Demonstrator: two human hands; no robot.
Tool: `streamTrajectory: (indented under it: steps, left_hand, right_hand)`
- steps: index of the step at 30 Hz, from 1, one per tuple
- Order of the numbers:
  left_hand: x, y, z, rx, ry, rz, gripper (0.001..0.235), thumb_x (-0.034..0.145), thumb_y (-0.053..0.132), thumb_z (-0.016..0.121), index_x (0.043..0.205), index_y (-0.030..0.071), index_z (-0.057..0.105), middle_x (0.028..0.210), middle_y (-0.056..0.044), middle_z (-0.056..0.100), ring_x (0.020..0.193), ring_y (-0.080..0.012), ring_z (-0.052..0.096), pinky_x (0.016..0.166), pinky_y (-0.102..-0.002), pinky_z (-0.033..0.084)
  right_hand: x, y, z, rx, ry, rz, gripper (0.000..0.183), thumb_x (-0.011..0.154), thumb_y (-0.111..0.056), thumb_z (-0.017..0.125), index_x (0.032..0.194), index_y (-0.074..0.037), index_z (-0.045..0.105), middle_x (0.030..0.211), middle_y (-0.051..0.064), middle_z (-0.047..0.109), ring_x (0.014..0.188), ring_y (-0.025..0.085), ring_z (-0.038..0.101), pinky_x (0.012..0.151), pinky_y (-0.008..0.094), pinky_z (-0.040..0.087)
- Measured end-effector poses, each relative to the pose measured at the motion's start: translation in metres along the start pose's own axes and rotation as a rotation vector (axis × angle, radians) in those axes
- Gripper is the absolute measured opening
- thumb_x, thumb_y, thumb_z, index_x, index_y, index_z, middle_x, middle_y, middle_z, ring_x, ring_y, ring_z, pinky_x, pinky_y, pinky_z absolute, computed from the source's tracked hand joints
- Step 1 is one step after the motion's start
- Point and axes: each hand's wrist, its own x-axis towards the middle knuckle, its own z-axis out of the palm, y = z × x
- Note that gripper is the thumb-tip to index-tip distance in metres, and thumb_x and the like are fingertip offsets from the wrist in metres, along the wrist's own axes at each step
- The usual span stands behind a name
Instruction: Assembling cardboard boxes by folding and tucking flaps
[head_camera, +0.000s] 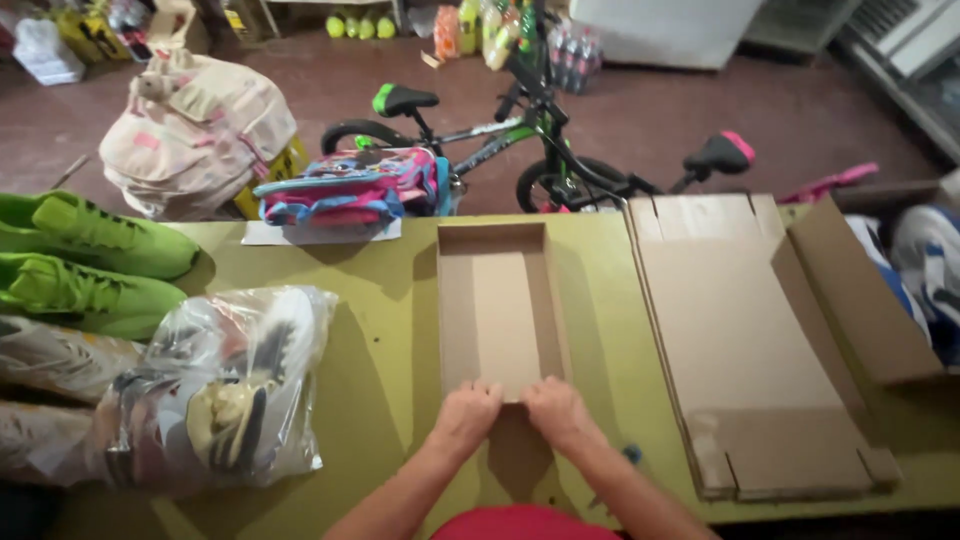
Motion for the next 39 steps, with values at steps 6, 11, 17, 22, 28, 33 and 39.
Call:
streamTrajectory:
  steps: [6, 11, 17, 22, 28, 33, 39]
  left_hand:
    - [0.005, 0.002, -0.03, 0.006, -0.006, -0.028, 0.011, 0.077, 0.02, 0.066, 0.08, 0.02, 0.056, 0.072, -0.003, 0.06, 0.061, -0.0282, 0.061, 0.044, -0.041, 0.049]
    - [-0.005, -0.002, -0.032, -0.026, -0.427, -0.091, 0.027, 0.093, 0.009, 0.066, 0.118, 0.018, 0.06, 0.084, -0.009, 0.059, 0.071, -0.0289, 0.059, 0.058, -0.04, 0.05]
    - [0.0, -0.013, -0.05, -0.023, -0.574, 0.039, 0.022, 0.098, -0.001, 0.062, 0.117, 0.007, 0.054, 0.084, -0.012, 0.06, 0.07, -0.0252, 0.06, 0.056, -0.035, 0.057]
    - [-0.002, -0.016, -0.031, -0.104, -0.525, 0.031, 0.03, 0.094, 0.003, 0.058, 0.123, 0.009, 0.054, 0.085, -0.016, 0.063, 0.071, -0.0355, 0.062, 0.053, -0.047, 0.056]
    - [-0.004, -0.016, -0.029, -0.097, -0.326, 0.059, 0.021, 0.087, 0.009, 0.06, 0.107, 0.012, 0.055, 0.081, -0.011, 0.061, 0.068, -0.0338, 0.062, 0.048, -0.046, 0.052]
    - [-0.003, -0.012, -0.017, 0.002, -0.109, 0.012, 0.007, 0.084, 0.021, 0.061, 0.084, 0.02, 0.054, 0.074, -0.004, 0.06, 0.064, -0.0296, 0.062, 0.049, -0.043, 0.05]
    - [-0.003, -0.024, 0.015, -0.089, -0.47, -0.014, 0.017, 0.097, 0.022, 0.049, 0.111, 0.022, 0.058, 0.09, -0.009, 0.064, 0.077, -0.0382, 0.068, 0.056, -0.052, 0.057]
  right_hand:
    - [-0.026, 0.001, -0.044, -0.189, -0.27, 0.083, 0.021, 0.078, -0.005, 0.065, 0.093, -0.019, 0.066, 0.087, 0.002, 0.069, 0.118, 0.03, 0.052, 0.105, 0.051, 0.025]
    - [-0.021, 0.004, -0.055, -0.046, -0.387, 0.149, 0.022, 0.074, 0.002, 0.066, 0.082, -0.018, 0.061, 0.079, 0.0, 0.068, 0.112, 0.025, 0.053, 0.11, 0.056, 0.019]
    - [-0.002, 0.002, -0.076, -0.013, -0.57, 0.176, 0.024, 0.082, 0.007, 0.069, 0.087, -0.016, 0.069, 0.081, 0.001, 0.072, 0.102, 0.024, 0.057, 0.112, 0.055, 0.019]
    - [0.008, 0.006, -0.08, 0.064, -0.541, 0.183, 0.017, 0.086, -0.004, 0.075, 0.095, -0.019, 0.077, 0.089, -0.003, 0.078, 0.105, 0.024, 0.06, 0.112, 0.054, 0.023]
    - [0.004, 0.0, -0.008, -0.167, -0.537, 0.073, 0.02, 0.081, -0.013, 0.063, 0.095, -0.024, 0.073, 0.092, 0.0, 0.07, 0.109, 0.03, 0.053, 0.107, 0.068, 0.023]
    - [0.009, -0.039, -0.026, -0.084, -0.053, 0.12, 0.011, 0.083, -0.023, 0.056, 0.091, -0.02, 0.063, 0.085, 0.004, 0.063, 0.083, 0.031, 0.057, 0.079, 0.05, 0.042]
    - [0.015, -0.03, -0.016, -0.084, 0.013, 0.069, 0.003, 0.087, -0.024, 0.059, 0.085, -0.024, 0.061, 0.078, -0.003, 0.067, 0.076, 0.027, 0.064, 0.069, 0.045, 0.044]
